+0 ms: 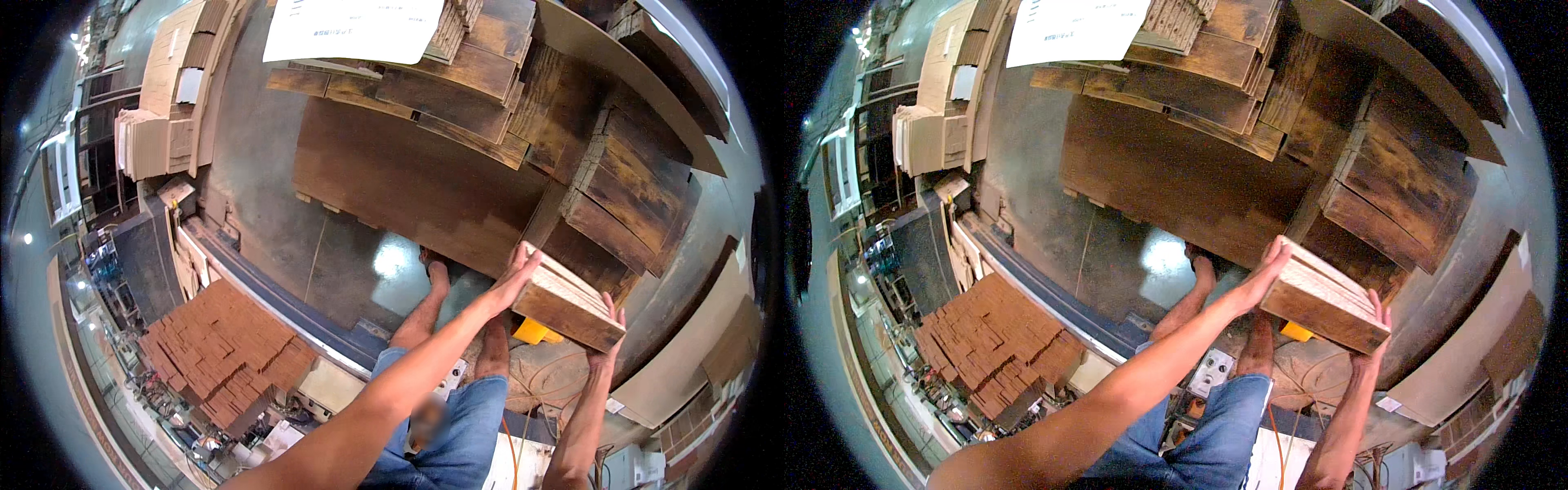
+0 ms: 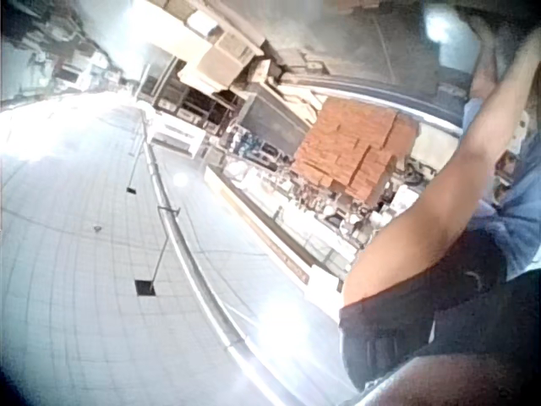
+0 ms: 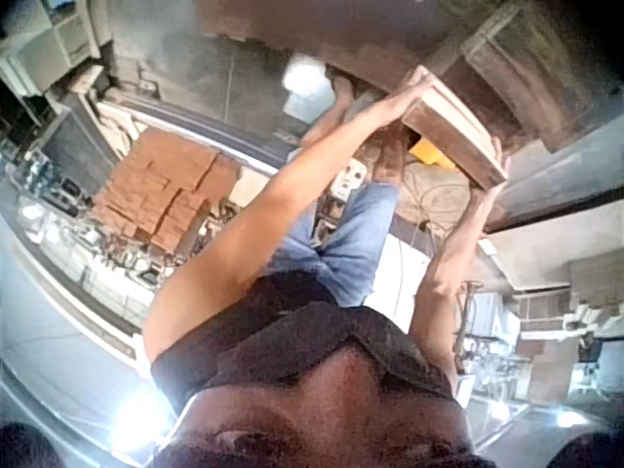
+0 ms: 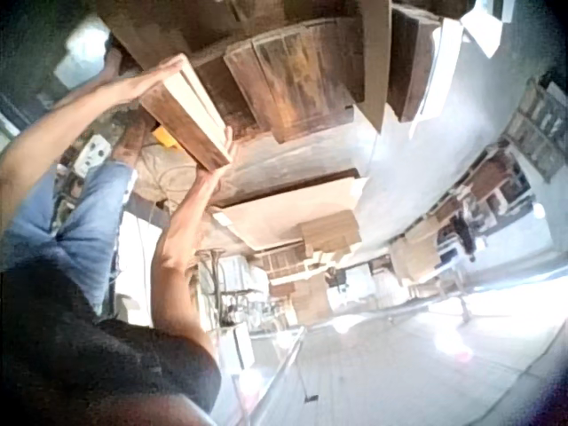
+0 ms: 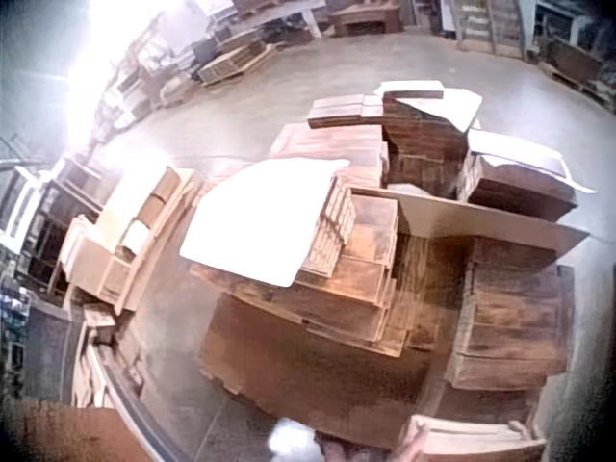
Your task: The person picks up several wooden planks from a pallet, organizes them, and stacks them into a neat pile on the same pallet.
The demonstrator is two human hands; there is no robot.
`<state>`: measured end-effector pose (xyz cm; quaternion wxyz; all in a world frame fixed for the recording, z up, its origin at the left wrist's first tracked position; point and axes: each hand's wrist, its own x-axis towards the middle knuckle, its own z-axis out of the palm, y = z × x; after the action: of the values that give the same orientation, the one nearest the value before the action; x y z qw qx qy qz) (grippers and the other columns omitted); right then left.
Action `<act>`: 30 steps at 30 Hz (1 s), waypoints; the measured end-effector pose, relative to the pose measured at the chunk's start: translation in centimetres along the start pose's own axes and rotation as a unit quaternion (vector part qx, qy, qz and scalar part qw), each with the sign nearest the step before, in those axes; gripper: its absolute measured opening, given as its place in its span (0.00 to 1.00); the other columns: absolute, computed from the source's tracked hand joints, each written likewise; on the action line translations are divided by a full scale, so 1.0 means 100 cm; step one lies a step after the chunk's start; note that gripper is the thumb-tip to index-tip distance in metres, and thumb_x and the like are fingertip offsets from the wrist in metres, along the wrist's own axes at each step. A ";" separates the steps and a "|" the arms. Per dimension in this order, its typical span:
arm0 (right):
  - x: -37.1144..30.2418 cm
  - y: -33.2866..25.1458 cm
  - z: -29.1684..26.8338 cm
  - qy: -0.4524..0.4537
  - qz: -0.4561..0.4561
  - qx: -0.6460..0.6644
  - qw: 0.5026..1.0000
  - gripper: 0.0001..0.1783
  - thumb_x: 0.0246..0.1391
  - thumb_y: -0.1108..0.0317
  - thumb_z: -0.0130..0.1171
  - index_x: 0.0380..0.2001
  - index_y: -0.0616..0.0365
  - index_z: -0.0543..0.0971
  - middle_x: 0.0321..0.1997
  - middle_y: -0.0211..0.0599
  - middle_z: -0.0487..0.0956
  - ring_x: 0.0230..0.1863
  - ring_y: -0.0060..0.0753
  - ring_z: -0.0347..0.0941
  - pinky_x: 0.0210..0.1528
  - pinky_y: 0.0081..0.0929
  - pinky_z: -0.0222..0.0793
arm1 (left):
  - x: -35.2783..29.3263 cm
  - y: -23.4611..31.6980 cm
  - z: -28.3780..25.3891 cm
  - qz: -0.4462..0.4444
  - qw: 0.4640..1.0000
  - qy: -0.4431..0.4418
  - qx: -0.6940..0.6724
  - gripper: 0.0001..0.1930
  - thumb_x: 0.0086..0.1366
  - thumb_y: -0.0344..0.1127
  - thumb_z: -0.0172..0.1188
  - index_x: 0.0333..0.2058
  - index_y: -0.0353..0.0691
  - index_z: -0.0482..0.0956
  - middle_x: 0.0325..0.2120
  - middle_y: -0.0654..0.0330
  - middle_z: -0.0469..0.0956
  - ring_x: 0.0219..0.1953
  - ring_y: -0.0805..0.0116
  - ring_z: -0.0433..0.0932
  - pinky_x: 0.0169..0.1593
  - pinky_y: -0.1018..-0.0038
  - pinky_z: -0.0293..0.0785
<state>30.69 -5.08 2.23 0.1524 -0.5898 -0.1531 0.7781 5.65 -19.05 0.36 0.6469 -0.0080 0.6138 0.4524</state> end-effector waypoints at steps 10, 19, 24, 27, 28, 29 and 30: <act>-0.072 0.095 0.043 0.035 -0.024 0.083 0.996 0.30 0.50 0.53 0.49 0.52 0.62 0.69 0.57 0.44 0.68 0.57 0.43 0.65 0.59 0.37 0.60 | -0.057 0.013 -0.063 -0.055 0.993 -0.060 0.090 0.43 0.65 0.64 0.34 0.64 0.34 0.37 0.67 0.53 0.34 0.68 0.65 0.31 0.68 0.73 0.29; -0.087 0.139 0.069 -0.002 -0.006 0.099 0.995 0.33 0.52 0.48 0.46 0.56 0.58 0.66 0.58 0.38 0.68 0.59 0.41 0.62 0.62 0.42 0.56 | -0.072 0.004 -0.106 -0.033 0.986 -0.047 0.156 0.48 0.62 0.67 0.36 0.63 0.29 0.37 0.65 0.44 0.34 0.68 0.55 0.30 0.68 0.67 0.31; -0.083 0.131 0.095 -0.021 0.008 0.043 0.999 0.34 0.50 0.46 0.48 0.56 0.57 0.67 0.58 0.38 0.68 0.58 0.44 0.64 0.60 0.45 0.59 | -0.084 0.004 -0.122 -0.016 0.993 -0.006 0.120 0.50 0.60 0.69 0.37 0.63 0.29 0.38 0.65 0.43 0.34 0.68 0.51 0.30 0.68 0.64 0.32; -0.078 0.126 0.104 -0.025 0.005 0.014 1.000 0.35 0.49 0.46 0.49 0.56 0.57 0.67 0.58 0.39 0.68 0.57 0.45 0.65 0.60 0.46 0.60 | -0.092 0.006 -0.134 0.018 0.996 0.027 0.084 0.52 0.58 0.71 0.39 0.62 0.24 0.39 0.64 0.37 0.36 0.67 0.46 0.33 0.68 0.62 0.33; -0.076 0.126 0.109 -0.028 0.007 0.005 1.000 0.35 0.49 0.46 0.50 0.56 0.57 0.67 0.58 0.39 0.68 0.57 0.45 0.65 0.59 0.46 0.60 | -0.095 0.004 -0.139 0.032 0.996 0.044 0.069 0.54 0.58 0.71 0.40 0.61 0.23 0.40 0.63 0.34 0.38 0.67 0.44 0.34 0.68 0.61 0.34; -0.075 0.125 0.116 -0.036 0.010 0.002 0.999 0.35 0.49 0.45 0.50 0.56 0.57 0.66 0.58 0.39 0.68 0.57 0.45 0.65 0.59 0.46 0.60 | -0.097 0.003 -0.143 0.038 0.996 0.050 0.065 0.54 0.58 0.71 0.40 0.61 0.22 0.40 0.63 0.34 0.38 0.67 0.44 0.34 0.67 0.61 0.34; -0.075 0.124 0.123 -0.044 0.014 0.000 0.999 0.36 0.49 0.45 0.50 0.56 0.57 0.66 0.58 0.40 0.68 0.57 0.45 0.64 0.59 0.46 0.60 | -0.100 0.002 -0.147 0.045 0.996 0.055 0.061 0.54 0.58 0.71 0.39 0.61 0.22 0.40 0.63 0.34 0.38 0.67 0.44 0.34 0.67 0.61 0.34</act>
<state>20.11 -20.19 6.75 0.1344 -0.5568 -0.1519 0.8055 -4.46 -33.01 4.85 0.5903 0.0339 0.6749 0.4415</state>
